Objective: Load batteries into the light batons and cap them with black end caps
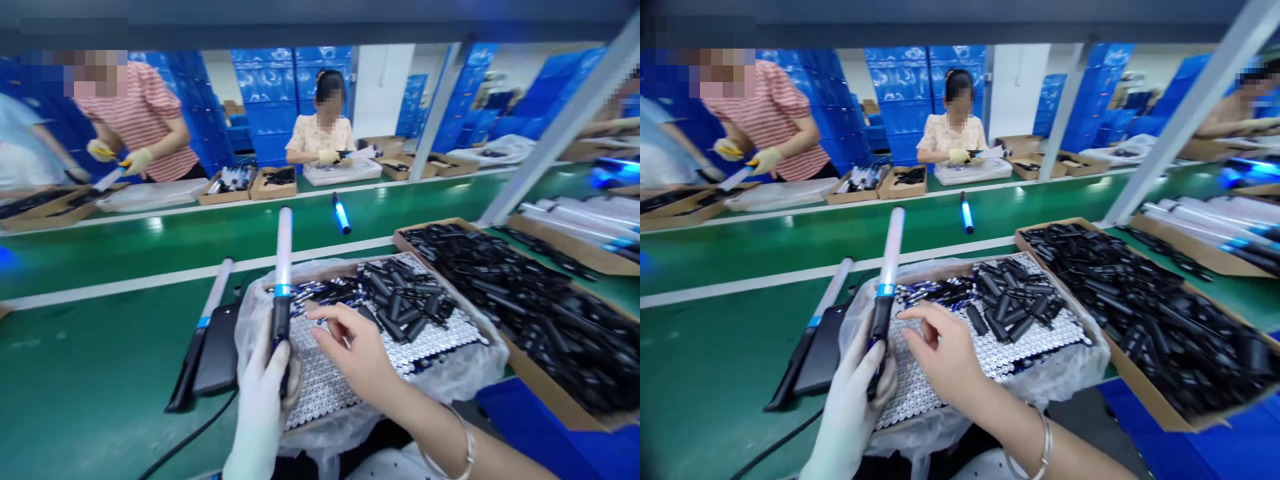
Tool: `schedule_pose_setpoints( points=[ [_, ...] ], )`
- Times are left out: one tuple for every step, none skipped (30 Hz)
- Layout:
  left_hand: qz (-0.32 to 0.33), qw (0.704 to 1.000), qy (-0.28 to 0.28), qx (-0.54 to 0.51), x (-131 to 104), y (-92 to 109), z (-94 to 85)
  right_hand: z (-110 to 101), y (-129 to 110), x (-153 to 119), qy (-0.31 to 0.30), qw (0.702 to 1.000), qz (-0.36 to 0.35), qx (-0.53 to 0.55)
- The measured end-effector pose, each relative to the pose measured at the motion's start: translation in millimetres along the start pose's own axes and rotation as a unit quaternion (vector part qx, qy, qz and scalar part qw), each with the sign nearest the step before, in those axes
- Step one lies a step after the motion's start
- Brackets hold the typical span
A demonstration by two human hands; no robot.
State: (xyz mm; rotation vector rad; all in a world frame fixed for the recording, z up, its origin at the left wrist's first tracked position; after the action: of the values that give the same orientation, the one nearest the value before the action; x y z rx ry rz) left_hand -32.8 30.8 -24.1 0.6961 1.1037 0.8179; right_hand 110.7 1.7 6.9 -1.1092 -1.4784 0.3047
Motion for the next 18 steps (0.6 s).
schedule_pose_setpoints(
  points=[
    [-0.008,1.000,0.013,-0.001,0,2,0.5,-17,-1,-3,0.005,1.000,0.002,-0.018],
    [-0.019,0.999,0.031,-0.004,-1,3,0.6,-38,0,-4,0.007,0.999,0.005,-0.049],
    [-0.033,0.998,0.049,-0.008,-1,4,0.8,-63,4,-5,0.007,0.996,0.009,-0.093],
    [-0.044,0.997,0.063,-0.010,0,4,1.1,-91,10,-4,0.004,0.989,0.015,-0.149],
    [-0.056,0.996,0.075,-0.011,0,4,1.4,-121,20,-1,0.004,0.976,0.021,-0.218],
    [-0.062,0.995,0.082,-0.011,0,4,1.9,-152,32,5,0.003,0.956,0.032,-0.293],
    [-0.062,0.995,0.084,-0.009,0,5,2.5,-180,48,13,-0.008,0.927,0.042,-0.373],
    [-0.059,0.995,0.082,-0.004,1,5,3.1,-205,66,22,-0.038,0.892,0.057,-0.446],
    [-0.058,0.995,0.082,0.001,2,5,3.4,-225,85,32,-0.054,0.880,0.068,-0.466],
    [-0.060,0.994,0.087,0.003,2,5,3.0,-240,105,42,-0.066,0.875,0.073,-0.474],
    [-0.068,0.993,0.094,0.002,3,5,2.2,-249,125,51,-0.083,0.871,0.074,-0.478],
    [-0.079,0.992,0.103,0.000,3,5,1.1,-254,143,59,-0.098,0.872,0.070,-0.474],
    [-0.090,0.990,0.111,-0.003,3,4,0.0,-254,160,65,-0.113,0.874,0.065,-0.468],
    [-0.097,0.988,0.119,-0.007,3,4,-1.0,-251,175,70,-0.126,0.876,0.059,-0.462],
    [-0.099,0.987,0.125,-0.011,2,4,-1.8,-248,188,74,-0.137,0.878,0.054,-0.455],
    [-0.100,0.987,0.126,-0.013,2,4,-2.2,-244,198,77,-0.145,0.880,0.052,-0.449],
    [-0.098,0.987,0.128,-0.015,1,4,-2.3,-242,206,79,-0.149,0.881,0.053,-0.445],
    [-0.096,0.986,0.132,-0.017,0,4,-2.4,-241,212,80,-0.150,0.882,0.057,-0.443]
  ],
)
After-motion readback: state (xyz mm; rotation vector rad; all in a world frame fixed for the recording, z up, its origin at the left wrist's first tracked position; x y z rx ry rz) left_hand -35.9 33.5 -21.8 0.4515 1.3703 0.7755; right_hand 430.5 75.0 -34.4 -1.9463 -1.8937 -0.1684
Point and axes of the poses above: each hand's wrist, its own x-axis towards the middle knuckle, its own z-axis out of the palm, y = z × x, the point moved 3 cm from there along x, towards the middle knuckle, and after that the axes turned 13 degrees about -z, right-handed, at the moved point
